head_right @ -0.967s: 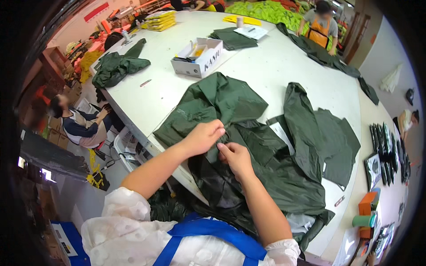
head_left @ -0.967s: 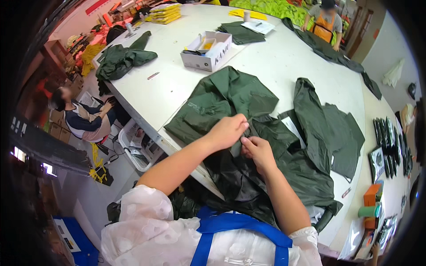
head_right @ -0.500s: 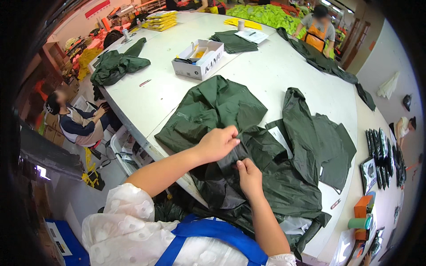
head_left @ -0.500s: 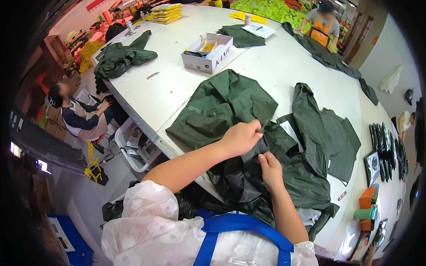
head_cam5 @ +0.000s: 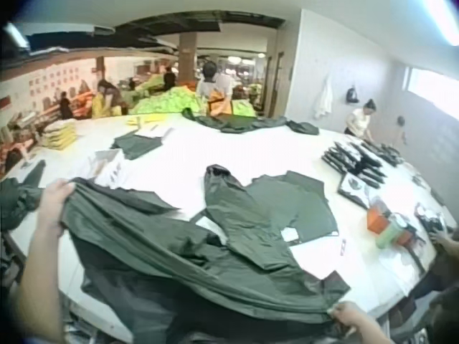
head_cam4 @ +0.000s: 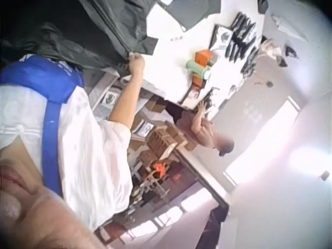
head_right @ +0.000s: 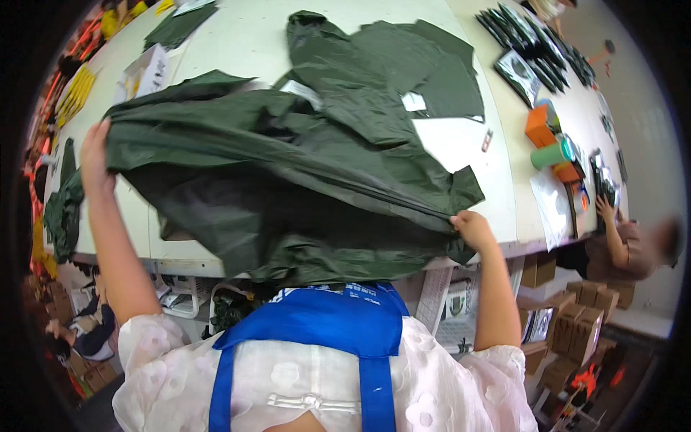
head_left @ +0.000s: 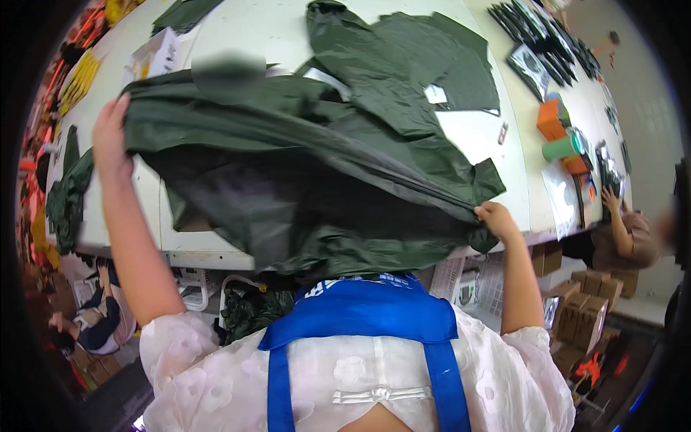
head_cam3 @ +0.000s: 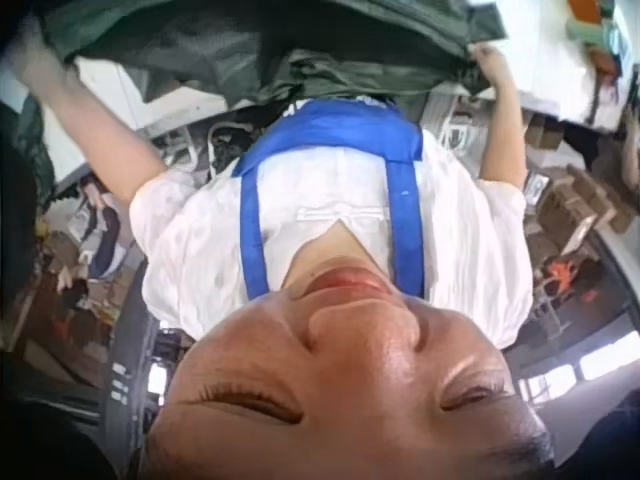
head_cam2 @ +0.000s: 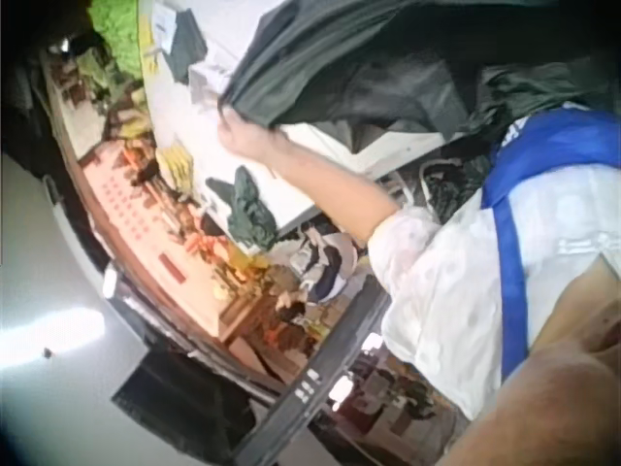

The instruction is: The person folds a green jacket on a white table, then places it into a plastic bag. They repeat this process with another jacket, folding it neatly and bagging it. The person also uses a small blade to cut threads on the jackets.

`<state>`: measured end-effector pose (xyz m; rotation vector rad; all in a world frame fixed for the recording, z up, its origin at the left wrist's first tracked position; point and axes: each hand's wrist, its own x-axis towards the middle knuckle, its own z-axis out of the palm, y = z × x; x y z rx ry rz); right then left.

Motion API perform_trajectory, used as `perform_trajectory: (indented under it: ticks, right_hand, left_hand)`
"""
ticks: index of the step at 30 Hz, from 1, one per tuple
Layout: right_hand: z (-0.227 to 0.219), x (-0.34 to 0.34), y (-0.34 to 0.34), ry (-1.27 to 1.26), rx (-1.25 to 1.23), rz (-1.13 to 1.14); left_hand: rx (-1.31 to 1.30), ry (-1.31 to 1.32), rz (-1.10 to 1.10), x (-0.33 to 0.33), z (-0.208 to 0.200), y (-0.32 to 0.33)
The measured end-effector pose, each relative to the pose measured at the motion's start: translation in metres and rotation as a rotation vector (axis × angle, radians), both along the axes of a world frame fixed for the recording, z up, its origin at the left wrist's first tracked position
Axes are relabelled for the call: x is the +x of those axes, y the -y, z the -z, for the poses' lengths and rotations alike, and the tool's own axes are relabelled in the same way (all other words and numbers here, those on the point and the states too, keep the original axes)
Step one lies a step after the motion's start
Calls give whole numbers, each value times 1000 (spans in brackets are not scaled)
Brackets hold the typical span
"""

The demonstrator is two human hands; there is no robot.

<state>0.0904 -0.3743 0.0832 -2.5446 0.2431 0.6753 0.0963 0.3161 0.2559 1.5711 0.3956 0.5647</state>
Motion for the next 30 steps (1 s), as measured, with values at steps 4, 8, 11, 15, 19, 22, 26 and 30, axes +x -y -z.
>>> perform_trajectory:
  ticks: [4, 8, 11, 15, 19, 22, 26, 30]
  right_hand:
    - [-20, -11, 9, 14, -25, -110]
    - [-38, -15, -43, 238, -149, -52]
    - [-28, -8, -64, 460, 43, -175]
    - [42, 28, -64, 455, -122, -498]
    - [73, 56, -52, 240, -84, -554]
    - [83, 53, -39, 353, 120, -585]
    - [82, 53, -36, 191, 85, -365]
    - [93, 68, -24, 23, 109, -282]
  left_hand:
    - [398, -426, -60, -28, 73, -77]
    - [1293, -1169, -255, -36, 155, -46]
    - [1557, -376, -312, -26, 130, 68]
    - [711, -342, 719, -9, 147, 241]
    - [1062, -417, 1012, 3, 243, 332]
    - [1310, -518, 888, 3, 252, 352]
    - [750, -571, 1019, 13, 281, 337]
    - [861, -584, 940, 19, 281, 349]
